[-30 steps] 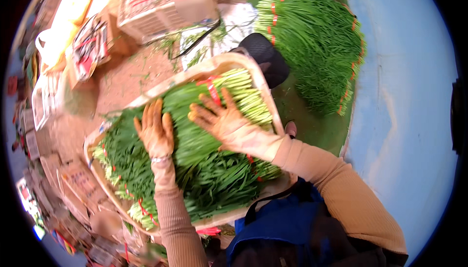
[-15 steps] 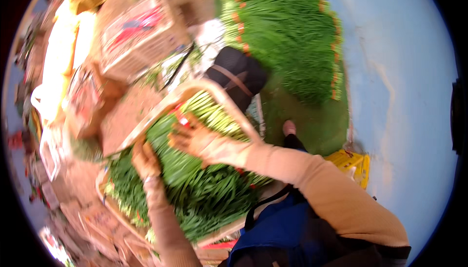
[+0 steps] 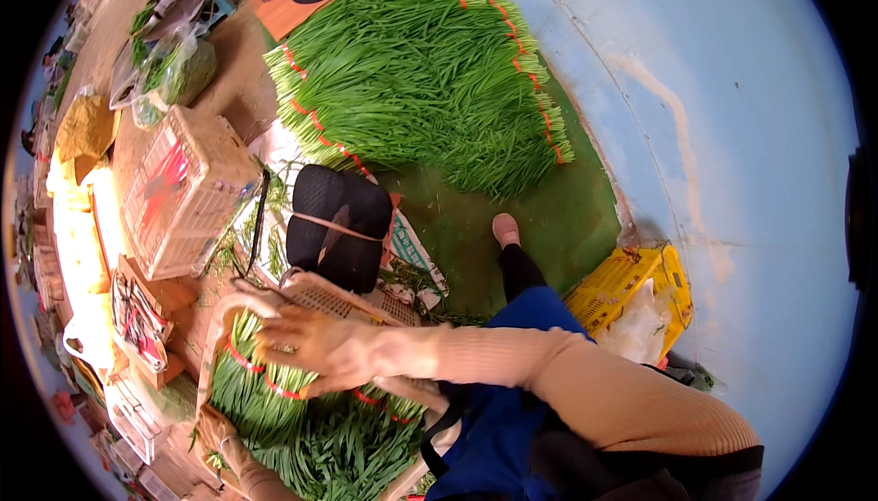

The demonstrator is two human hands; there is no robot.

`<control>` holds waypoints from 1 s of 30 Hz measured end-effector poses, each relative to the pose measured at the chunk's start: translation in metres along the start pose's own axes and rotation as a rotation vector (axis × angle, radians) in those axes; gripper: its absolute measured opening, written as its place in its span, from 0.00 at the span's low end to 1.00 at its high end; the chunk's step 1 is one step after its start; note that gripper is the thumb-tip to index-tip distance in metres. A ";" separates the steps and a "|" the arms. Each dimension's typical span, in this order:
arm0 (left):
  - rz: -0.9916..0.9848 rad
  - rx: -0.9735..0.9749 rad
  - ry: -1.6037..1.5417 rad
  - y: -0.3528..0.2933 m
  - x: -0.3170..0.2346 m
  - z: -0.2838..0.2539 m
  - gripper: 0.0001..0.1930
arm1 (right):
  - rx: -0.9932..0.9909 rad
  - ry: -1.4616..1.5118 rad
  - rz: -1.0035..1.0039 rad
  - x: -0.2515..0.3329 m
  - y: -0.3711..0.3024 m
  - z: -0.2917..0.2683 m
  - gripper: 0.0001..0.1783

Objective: The person repeatedly picks up bundles of green leafy vegetables from a large pile on the floor and places them into a white plastic crate. The person arranges the bundles neatly within the crate, repeating this process to fill the container.

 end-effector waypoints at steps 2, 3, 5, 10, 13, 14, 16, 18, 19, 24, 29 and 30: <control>-0.022 -0.251 0.134 -0.022 0.072 0.034 0.21 | -0.009 0.291 0.162 -0.060 -0.034 -0.078 0.33; 0.017 0.078 0.005 -0.022 0.050 0.028 0.20 | -0.062 0.347 0.310 -0.108 -0.063 -0.111 0.28; -0.003 0.111 -0.064 -0.031 0.053 0.002 0.22 | -0.305 0.483 0.640 -0.224 -0.144 -0.154 0.25; -0.322 -0.021 -0.474 -0.101 -0.269 -0.266 0.28 | -0.907 1.064 1.469 -0.532 -0.471 -0.133 0.27; -0.457 -0.173 -0.794 -0.141 -0.295 -0.195 0.31 | -1.196 1.245 1.740 -0.583 -0.552 -0.171 0.34; -0.448 -0.135 -0.837 -0.144 -0.326 -0.196 0.31 | -1.218 1.233 1.751 -0.608 -0.575 -0.180 0.34; -0.357 -0.153 -0.759 -0.143 -0.368 -0.196 0.32 | -1.264 1.210 1.781 -0.663 -0.618 -0.189 0.35; -0.460 -0.140 -0.654 -0.142 -0.388 -0.189 0.31 | -1.269 1.257 1.746 -0.711 -0.624 -0.194 0.37; -0.551 -0.118 -0.701 -0.142 -0.408 -0.194 0.31 | -1.270 1.280 1.733 -0.731 -0.624 -0.195 0.38; -0.469 -0.273 -0.672 -0.123 -0.375 -0.149 0.26 | -1.262 1.223 1.856 -0.838 -0.647 -0.176 0.38; -0.516 -0.268 -0.610 -0.115 -0.379 -0.150 0.24 | -1.840 1.541 1.628 -0.932 -0.693 -0.127 0.37; -0.507 -0.227 -0.574 -0.108 -0.380 -0.144 0.25 | -2.280 1.809 1.083 -0.962 -0.712 -0.111 0.35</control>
Point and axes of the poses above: each hand's wrist, its own y-axis towards the middle knuckle, its own z-axis out of the palm, x = y × z, the point moved 10 cm from there along y, towards the middle knuckle, and after that the axes turned 7 degrees about z, right-handed, at the moved point
